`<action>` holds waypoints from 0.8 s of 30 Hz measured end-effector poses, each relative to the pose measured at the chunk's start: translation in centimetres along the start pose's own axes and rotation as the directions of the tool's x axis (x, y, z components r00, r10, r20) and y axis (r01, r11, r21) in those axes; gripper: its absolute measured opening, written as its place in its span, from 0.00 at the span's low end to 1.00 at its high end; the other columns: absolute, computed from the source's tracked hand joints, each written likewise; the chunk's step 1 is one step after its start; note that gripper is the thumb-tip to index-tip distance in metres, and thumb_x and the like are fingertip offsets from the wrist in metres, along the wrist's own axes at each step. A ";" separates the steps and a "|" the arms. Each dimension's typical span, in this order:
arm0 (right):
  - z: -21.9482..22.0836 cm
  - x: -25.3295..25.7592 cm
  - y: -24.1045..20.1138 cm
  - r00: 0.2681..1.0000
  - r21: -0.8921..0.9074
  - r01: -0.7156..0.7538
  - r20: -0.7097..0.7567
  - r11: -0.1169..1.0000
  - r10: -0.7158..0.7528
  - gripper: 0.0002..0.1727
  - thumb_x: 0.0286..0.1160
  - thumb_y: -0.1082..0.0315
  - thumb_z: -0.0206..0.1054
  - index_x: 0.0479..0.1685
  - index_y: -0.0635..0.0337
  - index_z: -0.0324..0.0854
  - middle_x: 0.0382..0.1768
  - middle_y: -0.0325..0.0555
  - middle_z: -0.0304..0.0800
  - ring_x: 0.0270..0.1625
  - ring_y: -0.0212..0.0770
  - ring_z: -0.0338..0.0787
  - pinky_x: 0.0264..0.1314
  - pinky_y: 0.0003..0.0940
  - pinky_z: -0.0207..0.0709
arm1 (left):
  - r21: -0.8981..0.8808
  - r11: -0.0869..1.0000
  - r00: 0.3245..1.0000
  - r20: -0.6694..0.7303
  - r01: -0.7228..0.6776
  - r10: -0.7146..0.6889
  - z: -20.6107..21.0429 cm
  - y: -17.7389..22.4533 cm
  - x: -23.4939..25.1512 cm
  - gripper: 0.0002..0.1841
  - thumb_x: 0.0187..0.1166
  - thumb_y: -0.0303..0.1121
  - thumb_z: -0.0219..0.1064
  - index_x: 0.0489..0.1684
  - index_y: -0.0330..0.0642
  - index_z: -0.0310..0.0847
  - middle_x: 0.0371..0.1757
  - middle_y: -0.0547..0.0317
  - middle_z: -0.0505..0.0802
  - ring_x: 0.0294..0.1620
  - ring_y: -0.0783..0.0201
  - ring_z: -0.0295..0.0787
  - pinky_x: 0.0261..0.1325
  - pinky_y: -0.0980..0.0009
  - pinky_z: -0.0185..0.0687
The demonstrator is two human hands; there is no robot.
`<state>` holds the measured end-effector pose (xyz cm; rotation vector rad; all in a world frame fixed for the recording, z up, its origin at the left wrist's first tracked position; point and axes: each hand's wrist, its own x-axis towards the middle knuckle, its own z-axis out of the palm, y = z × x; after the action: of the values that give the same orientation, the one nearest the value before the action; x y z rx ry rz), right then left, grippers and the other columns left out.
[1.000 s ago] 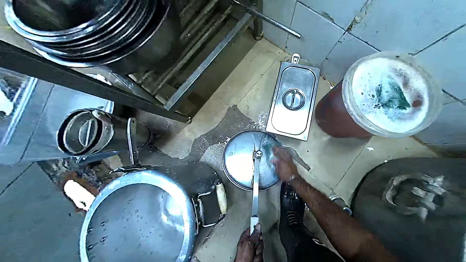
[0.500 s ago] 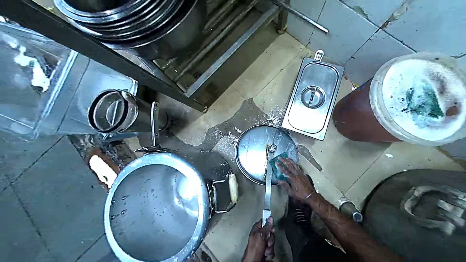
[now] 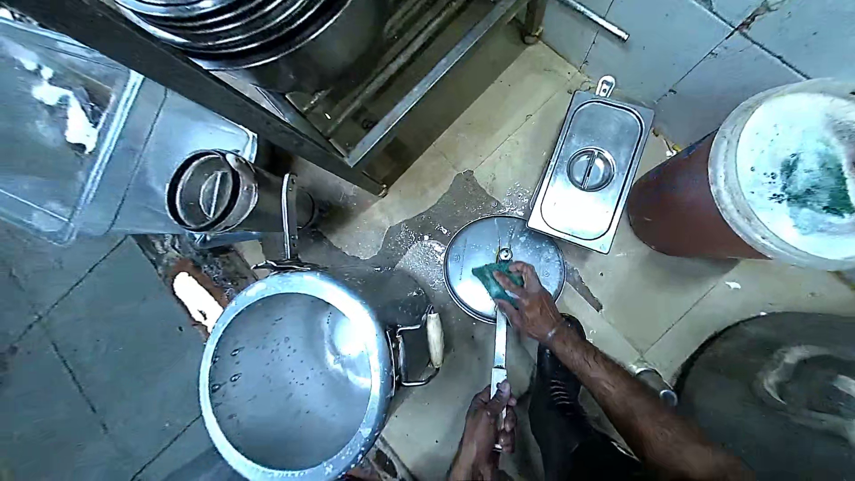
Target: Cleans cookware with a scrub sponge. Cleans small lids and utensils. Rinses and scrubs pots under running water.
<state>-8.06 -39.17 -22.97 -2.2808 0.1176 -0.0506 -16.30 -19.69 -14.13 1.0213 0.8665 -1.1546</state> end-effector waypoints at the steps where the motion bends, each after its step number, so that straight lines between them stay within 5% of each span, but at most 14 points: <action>1: 0.5 1.2 0.3 0.998 -0.014 -0.010 -0.060 1.000 0.009 0.27 0.68 0.61 0.78 0.70 0.51 0.87 0.67 0.66 0.80 0.63 0.62 0.88 0.58 0.55 0.88 | -0.001 1.000 1.000 -0.002 0.003 -0.003 0.0 0.0 0.1 0.18 0.96 0.40 0.48 0.40 0.37 0.75 0.14 0.64 0.75 0.07 0.74 0.67 0.10 0.79 0.68; 3: 0.4 2.5 -0.1 0.996 -0.070 -0.059 -0.069 0.996 0.055 0.24 0.68 0.63 0.78 0.67 0.53 0.89 0.63 0.67 0.82 0.64 0.65 0.86 0.58 0.57 0.86 | -0.007 1.000 1.000 -0.006 -0.002 0.002 0.0 0.1 0.1 0.18 0.96 0.40 0.48 0.41 0.36 0.75 0.14 0.64 0.75 0.07 0.74 0.67 0.09 0.79 0.68; 8: -1.6 -3.4 -3.5 0.897 0.029 -0.052 0.440 0.998 0.034 0.23 0.80 0.60 0.67 0.73 0.50 0.85 0.72 0.60 0.82 0.77 0.59 0.80 0.76 0.55 0.78 | 0.046 0.998 0.999 -0.025 -0.041 0.042 -0.6 0.1 0.5 0.14 0.94 0.37 0.52 0.43 0.35 0.76 0.14 0.63 0.75 0.07 0.74 0.66 0.10 0.79 0.68; 10: -2.3 -5.8 -4.7 0.859 0.146 0.000 0.507 0.989 -0.075 0.22 0.76 0.62 0.69 0.70 0.51 0.87 0.68 0.62 0.85 0.74 0.61 0.82 0.73 0.56 0.79 | 0.063 0.996 0.997 -0.026 -0.064 0.066 -0.7 0.1 0.6 0.12 0.93 0.35 0.53 0.45 0.36 0.75 0.15 0.64 0.75 0.07 0.74 0.66 0.10 0.79 0.67; 12: -2.7 -4.7 -4.6 0.821 0.053 -0.029 0.572 0.998 -0.006 0.22 0.81 0.61 0.65 0.73 0.50 0.85 0.72 0.61 0.82 0.77 0.59 0.80 0.74 0.57 0.78 | 0.069 0.995 0.997 -0.033 -0.068 0.071 -0.5 -0.4 0.7 0.11 0.93 0.34 0.54 0.46 0.35 0.74 0.15 0.64 0.74 0.07 0.74 0.65 0.11 0.80 0.67; 15: -2.2 0.7 -1.7 0.897 -0.144 -0.108 0.412 0.984 0.159 0.21 0.82 0.62 0.66 0.72 0.48 0.86 0.76 0.60 0.80 0.77 0.60 0.80 0.72 0.57 0.79 | 0.068 0.996 0.998 -0.029 -0.056 0.058 0.2 -0.4 0.4 0.11 0.94 0.35 0.53 0.46 0.36 0.74 0.15 0.64 0.74 0.08 0.74 0.66 0.11 0.80 0.68; 18: -1.5 4.0 -0.5 0.976 -0.197 -0.109 0.167 0.974 0.143 0.17 0.74 0.62 0.72 0.61 0.52 0.92 0.63 0.60 0.85 0.67 0.61 0.85 0.57 0.57 0.85 | 0.054 0.996 0.997 -0.011 -0.074 0.074 1.0 0.1 -0.2 0.10 0.93 0.34 0.53 0.48 0.35 0.73 0.16 0.63 0.75 0.08 0.74 0.67 0.11 0.80 0.69; 22: -2.9 -3.0 -3.9 0.870 0.009 -0.064 0.491 0.998 0.052 0.21 0.80 0.60 0.66 0.71 0.49 0.87 0.70 0.58 0.84 0.74 0.58 0.82 0.72 0.57 0.80 | 0.072 0.994 0.996 -0.024 -0.084 0.086 -0.2 0.5 0.3 0.09 0.92 0.32 0.55 0.49 0.34 0.75 0.16 0.63 0.76 0.08 0.73 0.67 0.11 0.78 0.69; 24: -3.3 -5.6 -4.7 0.849 0.078 -0.053 0.529 0.996 0.003 0.21 0.77 0.61 0.67 0.69 0.48 0.89 0.64 0.59 0.86 0.68 0.58 0.86 0.67 0.57 0.82 | 0.078 0.993 0.996 -0.016 -0.087 0.088 -0.3 0.2 0.7 0.07 0.91 0.31 0.57 0.51 0.35 0.75 0.17 0.63 0.77 0.09 0.74 0.68 0.12 0.79 0.69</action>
<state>-13.60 -38.00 -17.24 -2.1192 -0.1405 0.5780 -15.96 -19.60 -14.81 1.1248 0.7901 -1.1123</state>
